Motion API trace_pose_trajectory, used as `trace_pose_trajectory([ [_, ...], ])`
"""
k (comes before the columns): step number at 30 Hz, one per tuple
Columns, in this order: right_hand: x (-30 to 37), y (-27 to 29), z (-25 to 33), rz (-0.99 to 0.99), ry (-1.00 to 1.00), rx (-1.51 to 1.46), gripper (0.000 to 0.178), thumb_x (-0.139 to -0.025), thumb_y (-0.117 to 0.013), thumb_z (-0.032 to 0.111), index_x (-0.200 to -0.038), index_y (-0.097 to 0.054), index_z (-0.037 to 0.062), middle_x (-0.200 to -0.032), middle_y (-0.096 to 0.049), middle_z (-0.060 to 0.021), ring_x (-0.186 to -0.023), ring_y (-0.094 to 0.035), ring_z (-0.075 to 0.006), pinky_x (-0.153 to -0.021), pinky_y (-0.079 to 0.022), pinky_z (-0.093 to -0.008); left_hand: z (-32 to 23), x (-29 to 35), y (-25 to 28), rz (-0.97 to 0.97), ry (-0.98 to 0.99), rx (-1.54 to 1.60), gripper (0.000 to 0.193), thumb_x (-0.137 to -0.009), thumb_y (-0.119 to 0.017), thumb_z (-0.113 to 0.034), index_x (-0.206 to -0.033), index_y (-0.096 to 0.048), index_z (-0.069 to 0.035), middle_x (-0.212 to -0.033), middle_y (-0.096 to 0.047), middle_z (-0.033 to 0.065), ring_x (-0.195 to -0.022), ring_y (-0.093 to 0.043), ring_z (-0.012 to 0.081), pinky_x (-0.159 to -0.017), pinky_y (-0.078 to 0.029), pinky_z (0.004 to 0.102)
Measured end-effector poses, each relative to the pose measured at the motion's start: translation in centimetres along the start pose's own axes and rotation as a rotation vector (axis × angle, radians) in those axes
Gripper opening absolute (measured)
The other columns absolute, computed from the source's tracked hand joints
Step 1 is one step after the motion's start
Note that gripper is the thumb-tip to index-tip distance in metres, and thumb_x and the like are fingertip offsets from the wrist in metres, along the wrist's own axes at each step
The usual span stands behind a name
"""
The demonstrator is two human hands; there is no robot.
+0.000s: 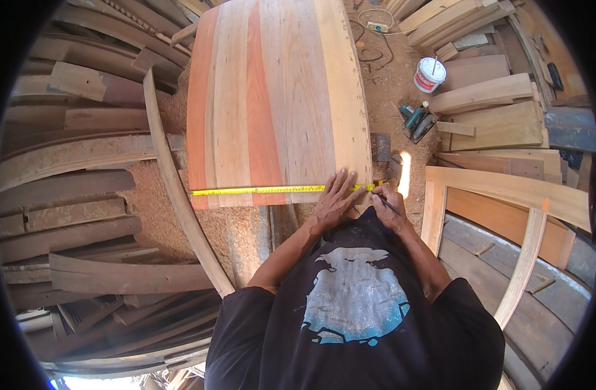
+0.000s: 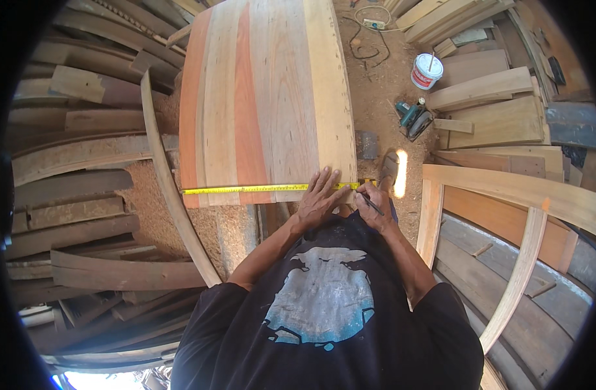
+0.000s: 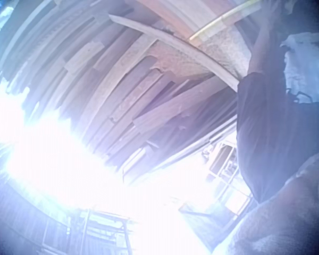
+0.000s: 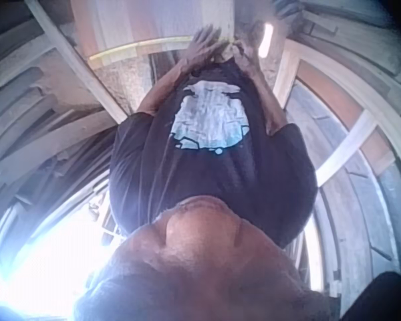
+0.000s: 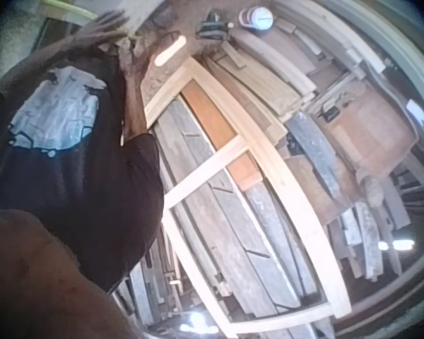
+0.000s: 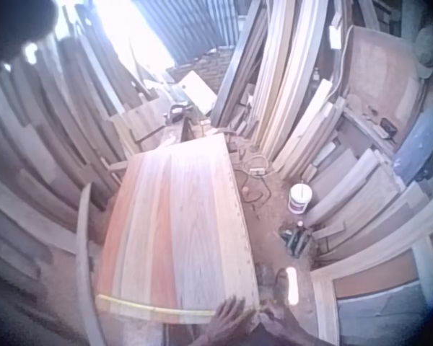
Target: The person retrieves a wooden plank from a stack, places it near a workbench, and uses a tape measure and a pencil to mark measurements on a wooden board.
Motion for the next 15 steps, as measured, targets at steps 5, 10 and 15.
trace_pose_trajectory([
  [5,-0.23,0.02,0.31,-0.004,-0.028,0.058,0.014,-0.087,-0.061,0.012,-0.09,-0.06,-0.0014,-0.07,-0.063,-0.0119,-0.061,-0.061,-0.0164,-0.057,-0.049,-0.0324,-0.11,-0.05,0.12,0.015,0.008,0.022,0.062,-0.081,-0.064,-0.022,-0.141,-0.051,-0.024,-0.155,-0.033,0.0186,-0.146,-0.024,0.0401,-0.119,-0.017,0.0514],
  [10,-0.57,0.07,-0.01,0.001,0.002,0.108,0.013,-0.086,-0.061,0.012,-0.088,-0.061,-0.0006,-0.066,-0.06,-0.0111,-0.058,-0.058,-0.0159,-0.055,-0.047,-0.0328,-0.01,0.03,-0.3,0.008,0.009,0.01,0.071,-0.076,-0.071,-0.023,-0.143,-0.048,-0.024,-0.156,-0.03,0.0167,-0.148,-0.019,0.0386,-0.12,-0.014,0.0503],
  [15,-0.85,0.17,-0.05,0.029,-0.03,0.073,0.014,-0.085,-0.061,0.014,-0.087,-0.061,-0.0002,-0.063,-0.058,-0.0107,-0.056,-0.056,-0.0153,-0.054,-0.046,-0.0327,0.04,0.02,-0.28,-0.001,0.012,0.01,0.057,-0.084,-0.06,-0.021,-0.141,-0.051,-0.024,-0.154,-0.033,0.0189,-0.146,-0.024,0.0407,-0.119,-0.017,0.0516],
])
Point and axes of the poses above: each hand's wrist, its own x-axis away from the middle knuckle, its own y-axis out of the back of the hand, z = x × y, the point moved 1 cm from there along -x, towards the middle knuckle
